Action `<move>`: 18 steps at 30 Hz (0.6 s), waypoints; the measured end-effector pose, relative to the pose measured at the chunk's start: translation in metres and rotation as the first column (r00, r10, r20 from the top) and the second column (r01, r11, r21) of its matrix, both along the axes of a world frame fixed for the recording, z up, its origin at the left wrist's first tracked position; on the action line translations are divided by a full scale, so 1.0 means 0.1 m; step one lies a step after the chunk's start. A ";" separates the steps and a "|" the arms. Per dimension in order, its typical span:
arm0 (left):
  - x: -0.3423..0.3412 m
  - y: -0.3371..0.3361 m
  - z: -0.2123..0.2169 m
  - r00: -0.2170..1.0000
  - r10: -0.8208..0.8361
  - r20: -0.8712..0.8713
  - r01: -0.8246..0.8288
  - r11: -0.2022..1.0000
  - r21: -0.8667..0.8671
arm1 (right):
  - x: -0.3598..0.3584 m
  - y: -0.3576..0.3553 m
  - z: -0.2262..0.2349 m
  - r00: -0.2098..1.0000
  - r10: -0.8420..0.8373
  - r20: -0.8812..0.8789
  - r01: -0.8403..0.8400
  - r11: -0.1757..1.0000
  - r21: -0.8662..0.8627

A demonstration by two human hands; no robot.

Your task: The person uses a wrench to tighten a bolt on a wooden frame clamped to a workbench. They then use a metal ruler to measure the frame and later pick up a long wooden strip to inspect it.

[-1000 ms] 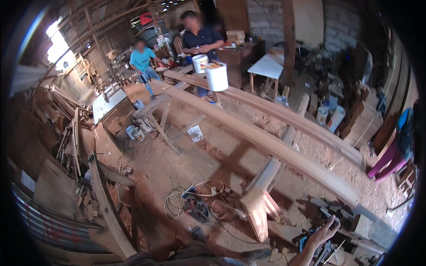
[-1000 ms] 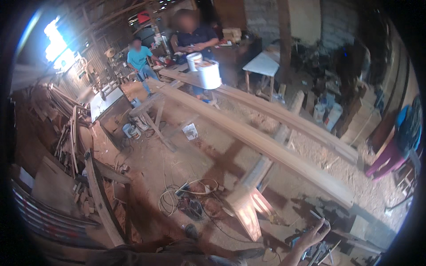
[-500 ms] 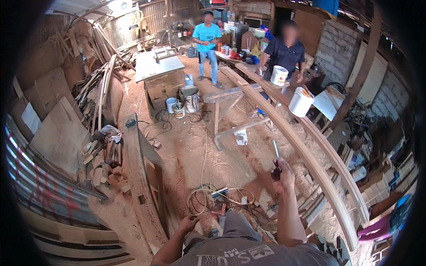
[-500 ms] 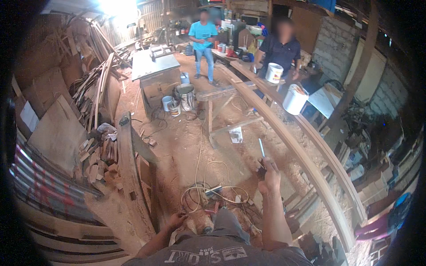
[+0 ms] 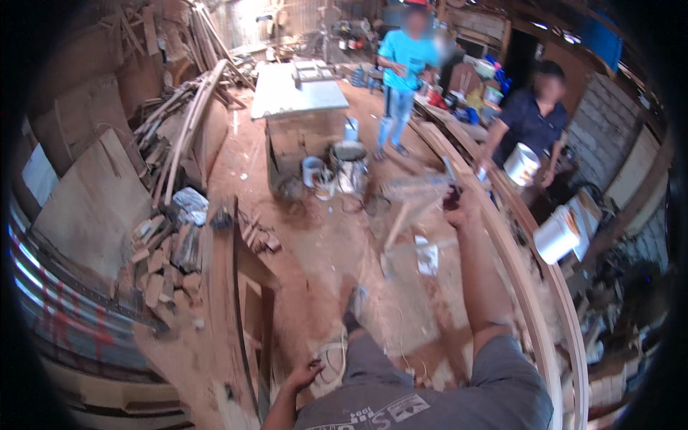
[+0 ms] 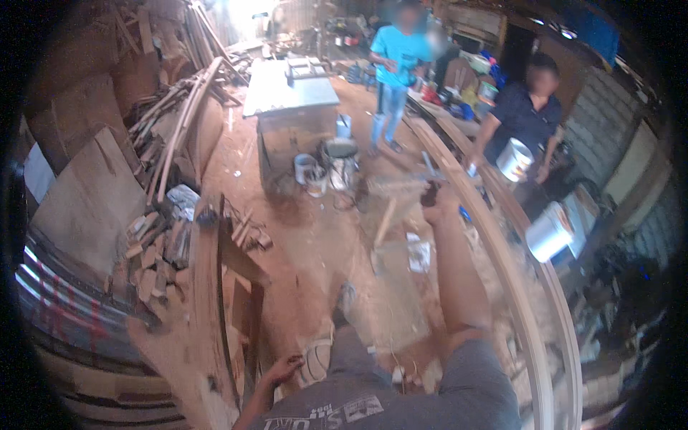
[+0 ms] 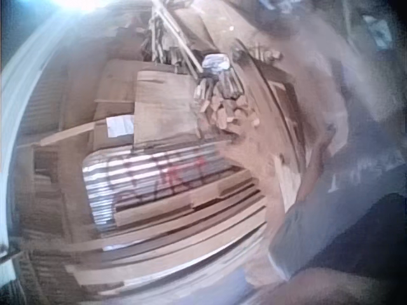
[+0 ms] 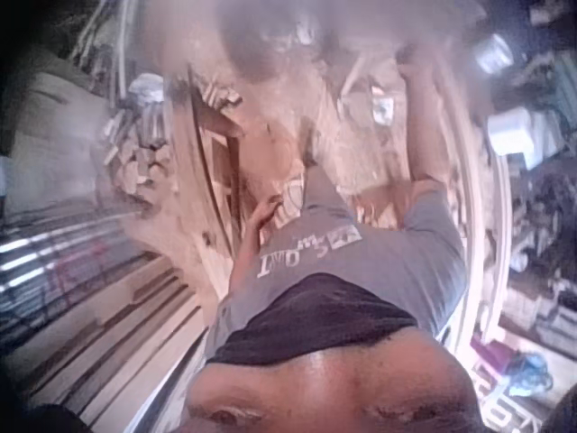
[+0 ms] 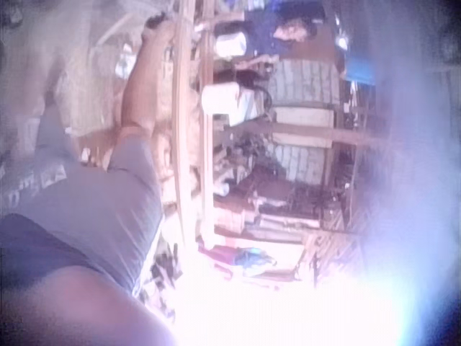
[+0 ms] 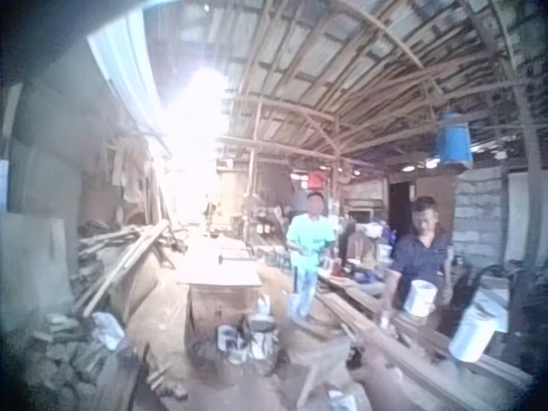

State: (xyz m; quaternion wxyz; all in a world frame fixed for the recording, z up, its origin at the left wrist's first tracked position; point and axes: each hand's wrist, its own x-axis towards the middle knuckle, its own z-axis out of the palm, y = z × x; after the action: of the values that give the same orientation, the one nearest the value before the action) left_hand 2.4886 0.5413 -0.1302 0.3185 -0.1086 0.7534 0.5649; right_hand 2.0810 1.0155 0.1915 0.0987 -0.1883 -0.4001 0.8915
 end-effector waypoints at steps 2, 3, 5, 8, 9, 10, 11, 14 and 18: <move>-0.73 -0.12 -0.20 0.996 0.091 -0.014 -0.092 0.994 -0.053 | -1.08 -0.13 0.05 0.995 -0.001 -0.102 -0.002 0.999 -0.037; -1.01 -0.26 -0.32 0.995 0.095 0.003 -0.094 0.990 -0.108 | -1.50 -0.30 0.08 0.984 0.001 -0.179 -0.022 0.993 -0.115; -1.91 -0.12 -0.70 0.987 -0.163 -0.013 0.159 0.978 -0.137 | -2.60 0.22 -0.02 0.974 -0.034 -0.226 0.039 0.999 0.018; -2.66 -0.25 -0.63 0.913 -0.408 0.002 0.392 0.878 -0.275 | -3.97 0.35 -0.45 0.976 -0.174 0.133 0.177 0.984 -0.007; -2.85 -0.24 -0.52 0.923 -0.384 0.027 0.373 0.875 -0.308 | -4.36 0.47 -0.58 0.979 -0.172 0.109 0.162 0.982 0.094; -3.23 -0.30 -0.52 0.964 -0.266 -0.013 0.242 0.896 -0.371 | -4.74 0.55 -0.63 0.978 -0.146 0.150 0.121 0.979 0.162; -3.52 -0.35 -0.47 0.998 0.024 -0.064 -0.040 0.965 -0.258 | -5.08 0.63 -0.64 0.975 -0.123 0.184 0.079 0.970 0.231; -4.38 -0.42 0.17 0.862 0.504 -0.057 -0.506 0.862 -0.034 | -5.86 1.12 -0.75 0.978 -0.106 0.178 0.078 0.985 0.157; -4.20 -0.88 0.31 0.792 0.609 -0.043 -0.583 0.734 -0.347 | -6.70 0.14 -1.11 0.955 0.220 0.198 -0.244 0.964 0.104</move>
State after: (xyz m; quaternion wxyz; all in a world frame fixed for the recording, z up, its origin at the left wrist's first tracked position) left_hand 2.0687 0.4532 -0.0993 0.1243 -0.4185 0.7526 0.4929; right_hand 1.4115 1.0292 0.0807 -0.0325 -0.2152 -0.4828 0.8483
